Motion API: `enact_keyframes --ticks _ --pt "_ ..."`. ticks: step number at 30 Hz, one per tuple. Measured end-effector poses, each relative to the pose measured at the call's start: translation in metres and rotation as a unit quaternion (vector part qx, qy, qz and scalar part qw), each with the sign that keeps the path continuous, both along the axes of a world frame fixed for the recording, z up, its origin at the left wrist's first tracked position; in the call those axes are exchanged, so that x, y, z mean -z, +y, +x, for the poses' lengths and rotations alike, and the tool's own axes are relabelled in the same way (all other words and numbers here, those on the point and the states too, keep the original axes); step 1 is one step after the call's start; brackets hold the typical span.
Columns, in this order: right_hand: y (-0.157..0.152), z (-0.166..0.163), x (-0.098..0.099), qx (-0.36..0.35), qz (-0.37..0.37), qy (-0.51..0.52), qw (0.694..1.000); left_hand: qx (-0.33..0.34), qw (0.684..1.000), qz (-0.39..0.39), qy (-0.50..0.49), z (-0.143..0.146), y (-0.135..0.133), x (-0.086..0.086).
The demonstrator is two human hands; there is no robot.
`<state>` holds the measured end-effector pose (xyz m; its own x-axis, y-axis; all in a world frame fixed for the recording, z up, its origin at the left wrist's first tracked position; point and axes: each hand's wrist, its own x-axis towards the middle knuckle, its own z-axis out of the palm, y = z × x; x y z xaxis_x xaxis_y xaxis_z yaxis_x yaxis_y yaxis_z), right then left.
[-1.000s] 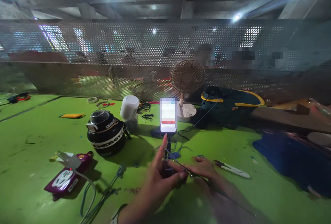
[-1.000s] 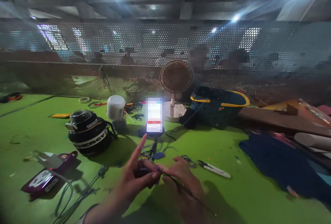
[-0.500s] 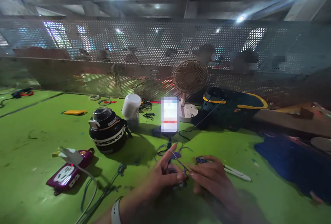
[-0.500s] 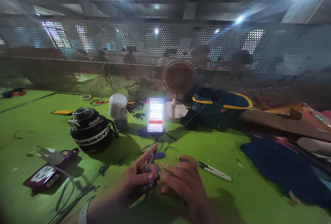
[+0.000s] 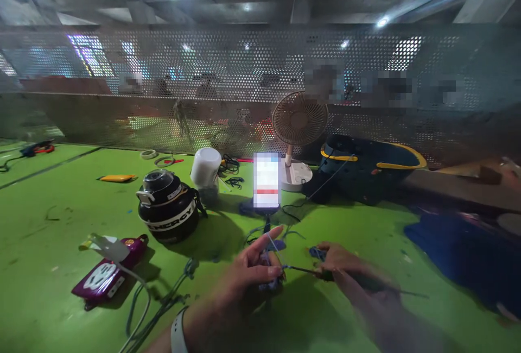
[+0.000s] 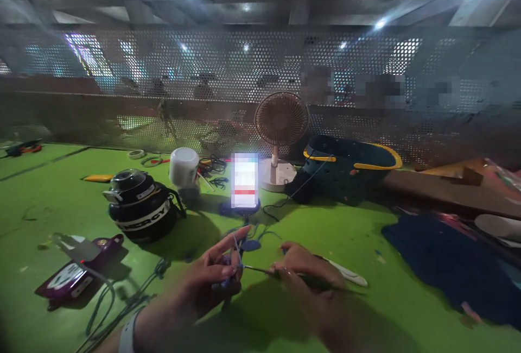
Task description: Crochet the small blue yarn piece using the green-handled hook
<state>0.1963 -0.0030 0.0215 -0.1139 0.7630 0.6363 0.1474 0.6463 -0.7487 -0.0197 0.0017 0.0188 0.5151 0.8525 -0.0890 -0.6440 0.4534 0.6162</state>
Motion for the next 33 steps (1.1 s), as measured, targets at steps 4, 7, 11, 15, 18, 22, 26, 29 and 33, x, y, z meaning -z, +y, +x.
enact_keyframes --ticks 4,7,11,15,18,22,26,29,33 --pt "-0.004 -0.01 0.011 0.01 -0.122 0.066 0.99 -0.044 0.994 0.066 0.074 0.005 -0.002 0.007" --pt "-0.008 -0.017 0.012 0.053 -0.101 -0.009 0.993 -0.09 0.974 0.131 0.162 0.011 -0.006 0.008" --pt "-0.006 -0.02 0.015 0.096 0.101 -0.13 0.982 -0.138 0.96 0.134 0.205 0.017 -0.012 0.005" --pt "-0.003 -0.018 0.021 0.143 0.232 -0.23 0.934 -0.097 0.979 0.1 0.15 0.02 -0.012 0.01" --pt "-0.005 -0.017 0.02 0.152 0.258 -0.241 0.923 -0.042 0.992 0.088 0.078 0.017 -0.006 0.021" --pt "-0.003 -0.012 0.013 0.093 0.237 -0.188 0.949 0.009 0.997 0.069 0.046 0.007 0.004 0.025" --pt "0.004 -0.003 0.006 0.001 0.107 -0.102 0.989 0.018 0.999 0.034 0.037 -0.002 0.007 0.015" --pt "0.006 0.001 0.0 -0.034 -0.012 -0.012 0.999 0.021 0.999 0.024 0.026 -0.003 0.007 0.009" --pt "0.004 -0.002 -0.002 -0.039 -0.116 0.068 0.99 0.0 0.999 0.034 0.013 0.002 0.005 0.008"
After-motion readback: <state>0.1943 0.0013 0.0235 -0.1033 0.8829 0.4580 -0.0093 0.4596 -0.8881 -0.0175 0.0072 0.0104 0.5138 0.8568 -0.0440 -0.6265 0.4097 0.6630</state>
